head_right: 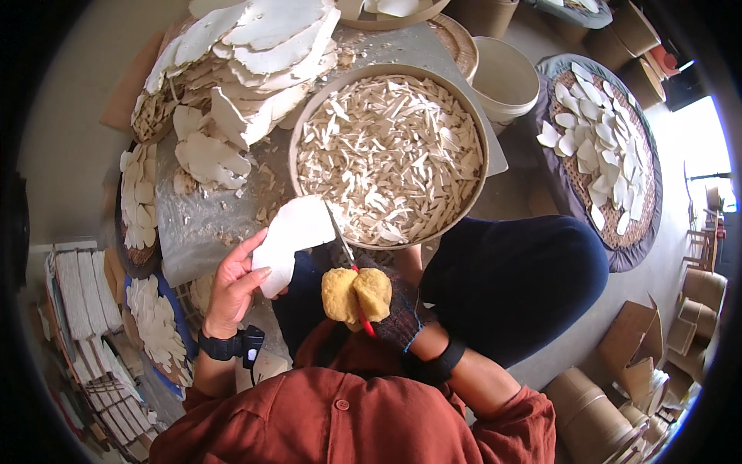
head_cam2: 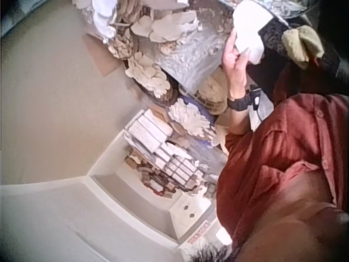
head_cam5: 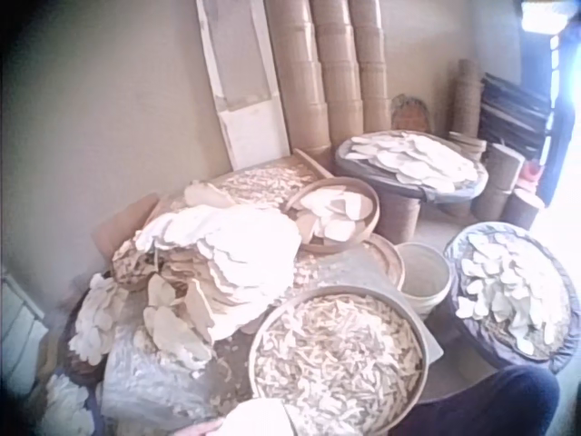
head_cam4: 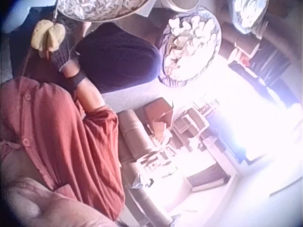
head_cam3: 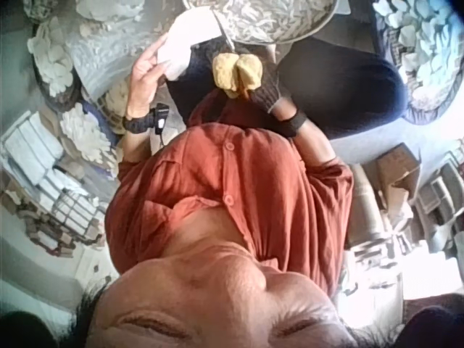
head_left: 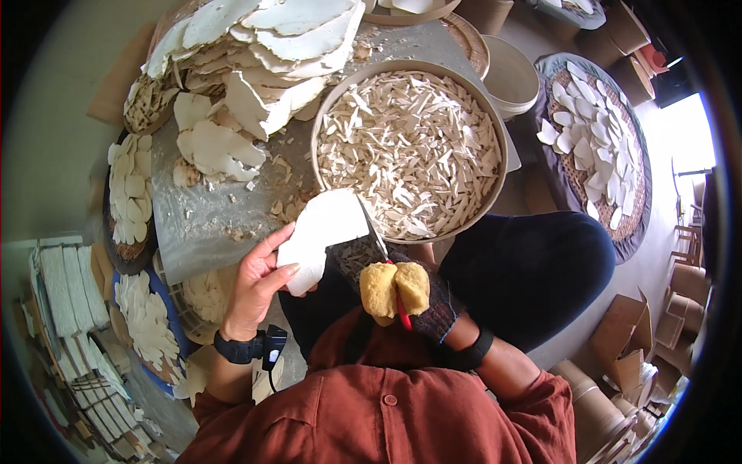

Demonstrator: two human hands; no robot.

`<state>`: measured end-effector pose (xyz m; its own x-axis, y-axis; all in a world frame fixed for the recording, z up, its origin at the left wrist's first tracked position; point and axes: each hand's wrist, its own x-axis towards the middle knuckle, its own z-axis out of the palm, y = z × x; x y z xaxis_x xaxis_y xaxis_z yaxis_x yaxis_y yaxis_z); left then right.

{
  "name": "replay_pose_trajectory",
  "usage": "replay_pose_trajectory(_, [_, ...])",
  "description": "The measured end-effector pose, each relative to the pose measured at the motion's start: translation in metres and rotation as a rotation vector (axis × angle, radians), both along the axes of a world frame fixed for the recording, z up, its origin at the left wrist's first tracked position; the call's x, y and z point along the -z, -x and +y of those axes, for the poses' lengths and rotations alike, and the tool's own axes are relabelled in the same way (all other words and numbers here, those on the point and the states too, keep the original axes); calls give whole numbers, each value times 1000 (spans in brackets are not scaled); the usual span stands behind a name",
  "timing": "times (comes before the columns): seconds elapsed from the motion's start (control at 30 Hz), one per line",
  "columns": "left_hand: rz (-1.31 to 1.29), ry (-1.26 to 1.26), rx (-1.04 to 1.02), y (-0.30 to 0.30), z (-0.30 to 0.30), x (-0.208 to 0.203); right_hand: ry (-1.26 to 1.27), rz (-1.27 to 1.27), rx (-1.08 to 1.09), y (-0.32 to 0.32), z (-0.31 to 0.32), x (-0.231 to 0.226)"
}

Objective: The person picks up large pieces of white material from a stack, cuts them into smaller strips using shears, and drops the fragments into a round container. They repeat this process, occasionally reaching for new pieces from the pile or moving fragments within the container by hand.

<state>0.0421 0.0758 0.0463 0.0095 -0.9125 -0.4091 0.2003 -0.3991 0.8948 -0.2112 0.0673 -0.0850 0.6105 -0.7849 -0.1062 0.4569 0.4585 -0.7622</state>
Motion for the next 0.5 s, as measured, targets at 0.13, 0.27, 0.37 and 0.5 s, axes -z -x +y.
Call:
replay_pose_trajectory(0.13, [-7, 3, 17, -3, -4, -4, 333, 341, -14, -1, -1, 0])
replay_pose_trajectory(0.27, [-29, 25, 5, -3, -4, -8, 49, 178, -109, 2, -3, -9])
replay_pose_trajectory(0.37, [-62, 29, 28, -7, 2, -11, 75, 268, -131, -5, -7, -17])
replay_pose_trajectory(0.5, [-58, -11, 48, -25, 13, -14, 45, 154, -127, -17, -17, -25])
